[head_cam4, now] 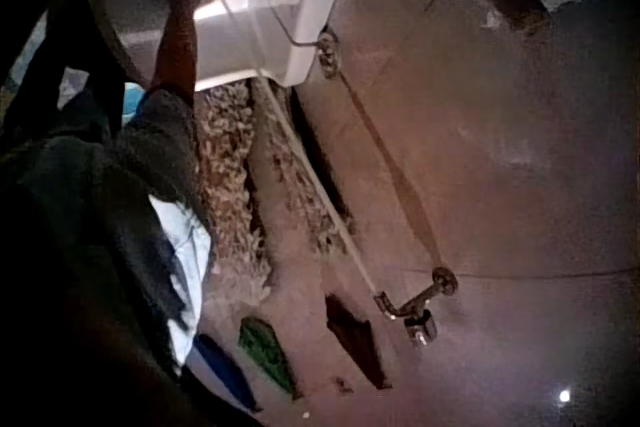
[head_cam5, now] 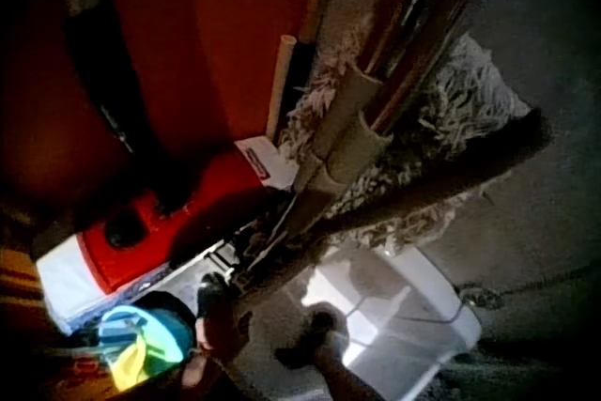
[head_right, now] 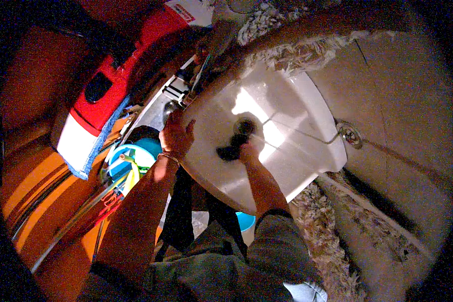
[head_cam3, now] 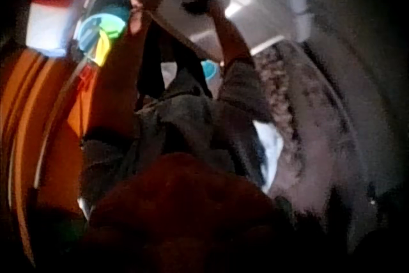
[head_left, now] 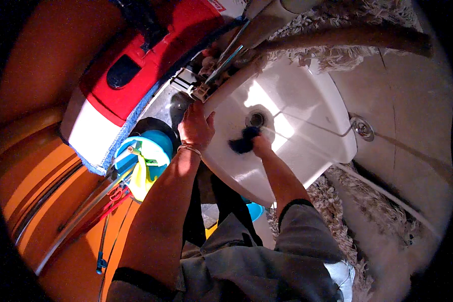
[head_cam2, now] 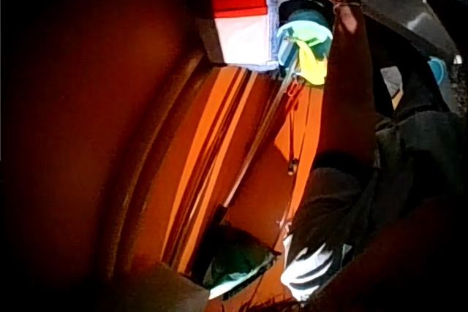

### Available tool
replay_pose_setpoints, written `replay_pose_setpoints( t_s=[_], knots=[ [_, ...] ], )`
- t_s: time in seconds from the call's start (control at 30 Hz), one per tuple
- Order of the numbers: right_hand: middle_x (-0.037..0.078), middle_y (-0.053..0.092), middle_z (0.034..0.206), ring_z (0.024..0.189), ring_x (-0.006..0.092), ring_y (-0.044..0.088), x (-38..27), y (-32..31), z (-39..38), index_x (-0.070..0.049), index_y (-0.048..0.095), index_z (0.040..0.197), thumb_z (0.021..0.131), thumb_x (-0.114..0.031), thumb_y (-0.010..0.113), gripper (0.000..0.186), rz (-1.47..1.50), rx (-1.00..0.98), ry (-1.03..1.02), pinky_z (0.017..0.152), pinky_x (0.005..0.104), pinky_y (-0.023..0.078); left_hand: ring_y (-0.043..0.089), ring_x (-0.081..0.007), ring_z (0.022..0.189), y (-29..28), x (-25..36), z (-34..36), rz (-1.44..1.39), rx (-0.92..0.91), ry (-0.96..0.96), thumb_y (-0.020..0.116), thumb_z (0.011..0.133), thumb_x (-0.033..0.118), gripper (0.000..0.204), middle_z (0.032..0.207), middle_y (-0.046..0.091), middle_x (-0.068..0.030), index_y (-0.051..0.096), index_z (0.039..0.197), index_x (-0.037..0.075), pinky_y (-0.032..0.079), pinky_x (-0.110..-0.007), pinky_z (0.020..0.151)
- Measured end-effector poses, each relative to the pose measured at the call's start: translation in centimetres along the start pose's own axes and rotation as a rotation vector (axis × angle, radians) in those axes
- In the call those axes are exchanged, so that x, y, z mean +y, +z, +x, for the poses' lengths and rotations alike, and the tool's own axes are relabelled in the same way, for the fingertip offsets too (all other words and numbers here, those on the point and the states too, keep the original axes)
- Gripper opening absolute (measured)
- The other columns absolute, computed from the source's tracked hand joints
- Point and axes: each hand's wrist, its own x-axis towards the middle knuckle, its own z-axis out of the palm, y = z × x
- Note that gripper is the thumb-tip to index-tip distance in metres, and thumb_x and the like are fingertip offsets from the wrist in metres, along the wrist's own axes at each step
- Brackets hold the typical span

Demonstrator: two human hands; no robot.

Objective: The person washes a blue cloth under a running tap in a sink, then pours liquid from a plastic container into a blue bucket on the floor and fills the bucket with water from the tap.

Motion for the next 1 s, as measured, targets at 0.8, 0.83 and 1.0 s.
replay_pose_setpoints(
  t_s=[0.8, 0.83, 1.0],
  knots=[
    [0.012, 0.067, 0.098, 0.091, 0.03, 0.064, 7.3, -4.1, -3.2, -0.009, 0.067, 0.1, 0.077, -0.02, 0.063, 0.026, 0.327, 0.198, 0.458, 0.075, 0.0392, 0.053, 0.059, -0.0374, 0.092, -0.3, 0.0, 0.1, 0.005, 0.005, 0.018, 0.067, 0.08, 0.025, 0.042, 0.102, 0.057, -0.0175, 0.047, 0.11, 0.005, 0.053, -0.045, 0.073],
    [0.012, 0.067, 0.097, 0.09, 0.0296, 0.064, 7.7, -5.1, -2.3, -0.007, 0.065, 0.101, 0.079, -0.02, 0.065, 0.026, 0.471, 0.313, 0.572, 0.069, 0.0395, 0.055, 0.059, -0.0374, 0.092, -0.4, 0.2, 0.1, 0.005, 0.02, 0.034, 0.067, 0.08, 0.025, 0.041, 0.102, 0.057, -0.0176, 0.047, 0.11, 0.005, 0.053, -0.046, 0.073],
    [0.013, 0.056, 0.111, 0.088, 0.023, 0.06, 1.1, -2.0, 2.3, -0.007, 0.057, 0.115, 0.079, 0.002, 0.057, 0.037, 1.241, 0.57, -0.081, 0.062, 0.0367, 0.059, 0.059, -0.0376, 0.093, -0.2, 0.1, 0.2, 0.041, 0.019, 0.028, 0.066, 0.081, 0.026, 0.04, 0.1, 0.057, -0.0176, 0.047, 0.109, 0.005, 0.052, -0.046, 0.074]
  ],
)
